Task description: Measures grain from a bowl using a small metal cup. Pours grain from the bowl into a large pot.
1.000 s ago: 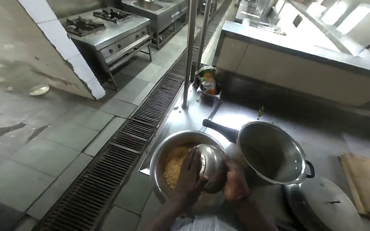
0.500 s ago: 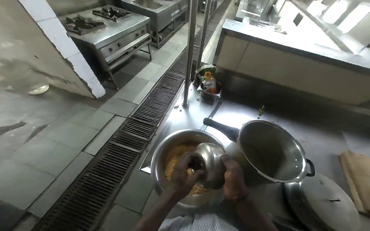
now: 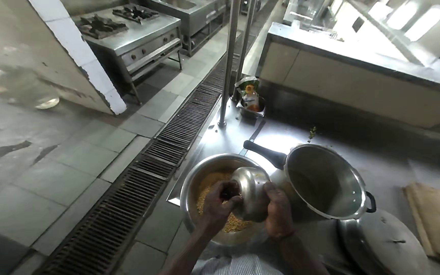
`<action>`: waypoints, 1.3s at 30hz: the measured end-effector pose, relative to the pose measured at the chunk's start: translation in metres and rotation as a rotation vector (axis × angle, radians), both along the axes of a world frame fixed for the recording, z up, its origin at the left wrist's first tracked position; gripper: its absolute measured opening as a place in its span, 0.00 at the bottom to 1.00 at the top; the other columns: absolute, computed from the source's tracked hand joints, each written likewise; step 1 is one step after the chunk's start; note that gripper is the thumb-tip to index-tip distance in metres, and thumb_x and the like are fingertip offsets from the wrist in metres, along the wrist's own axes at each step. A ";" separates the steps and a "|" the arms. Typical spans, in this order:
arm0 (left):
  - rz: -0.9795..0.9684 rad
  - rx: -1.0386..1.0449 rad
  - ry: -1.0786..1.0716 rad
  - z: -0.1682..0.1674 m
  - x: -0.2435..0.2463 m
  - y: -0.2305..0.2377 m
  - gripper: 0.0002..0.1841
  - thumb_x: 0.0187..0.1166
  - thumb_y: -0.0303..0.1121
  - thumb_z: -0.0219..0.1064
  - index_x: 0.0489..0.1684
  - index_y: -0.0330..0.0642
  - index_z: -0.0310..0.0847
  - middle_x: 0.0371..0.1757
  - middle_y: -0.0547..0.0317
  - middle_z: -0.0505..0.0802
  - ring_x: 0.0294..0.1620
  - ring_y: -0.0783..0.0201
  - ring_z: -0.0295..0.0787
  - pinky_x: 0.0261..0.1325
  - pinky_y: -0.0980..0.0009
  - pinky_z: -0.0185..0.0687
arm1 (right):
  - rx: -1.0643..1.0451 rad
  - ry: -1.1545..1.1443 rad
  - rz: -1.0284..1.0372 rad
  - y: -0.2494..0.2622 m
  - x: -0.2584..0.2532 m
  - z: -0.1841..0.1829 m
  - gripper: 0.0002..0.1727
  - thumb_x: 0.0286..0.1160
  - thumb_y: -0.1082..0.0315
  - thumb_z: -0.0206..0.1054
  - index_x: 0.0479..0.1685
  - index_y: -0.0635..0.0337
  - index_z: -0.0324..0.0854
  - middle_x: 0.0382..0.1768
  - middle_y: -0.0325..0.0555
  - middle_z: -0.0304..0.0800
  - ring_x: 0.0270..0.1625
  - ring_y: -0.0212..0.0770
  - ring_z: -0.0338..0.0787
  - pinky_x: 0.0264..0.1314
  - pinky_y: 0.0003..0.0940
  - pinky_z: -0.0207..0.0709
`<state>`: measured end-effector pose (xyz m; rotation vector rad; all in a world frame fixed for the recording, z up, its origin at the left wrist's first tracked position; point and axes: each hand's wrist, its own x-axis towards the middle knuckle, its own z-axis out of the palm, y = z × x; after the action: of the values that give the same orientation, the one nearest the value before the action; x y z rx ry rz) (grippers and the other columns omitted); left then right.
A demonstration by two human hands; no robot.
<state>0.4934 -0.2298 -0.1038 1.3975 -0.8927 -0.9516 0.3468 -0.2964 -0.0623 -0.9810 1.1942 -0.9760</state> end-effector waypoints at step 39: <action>0.084 -0.157 -0.582 -0.015 0.004 0.004 0.03 0.72 0.26 0.70 0.36 0.42 0.90 0.37 0.64 0.93 0.36 0.73 0.90 0.44 0.74 0.90 | -0.006 -0.148 -0.019 -0.020 -0.016 0.001 0.17 0.91 0.56 0.54 0.50 0.55 0.86 0.40 0.44 0.92 0.42 0.38 0.92 0.45 0.40 0.88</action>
<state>0.4971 -0.2254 -0.1187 1.5867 -1.2939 -0.3946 0.3312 -0.3167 -0.0611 -0.8877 1.0794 -1.0498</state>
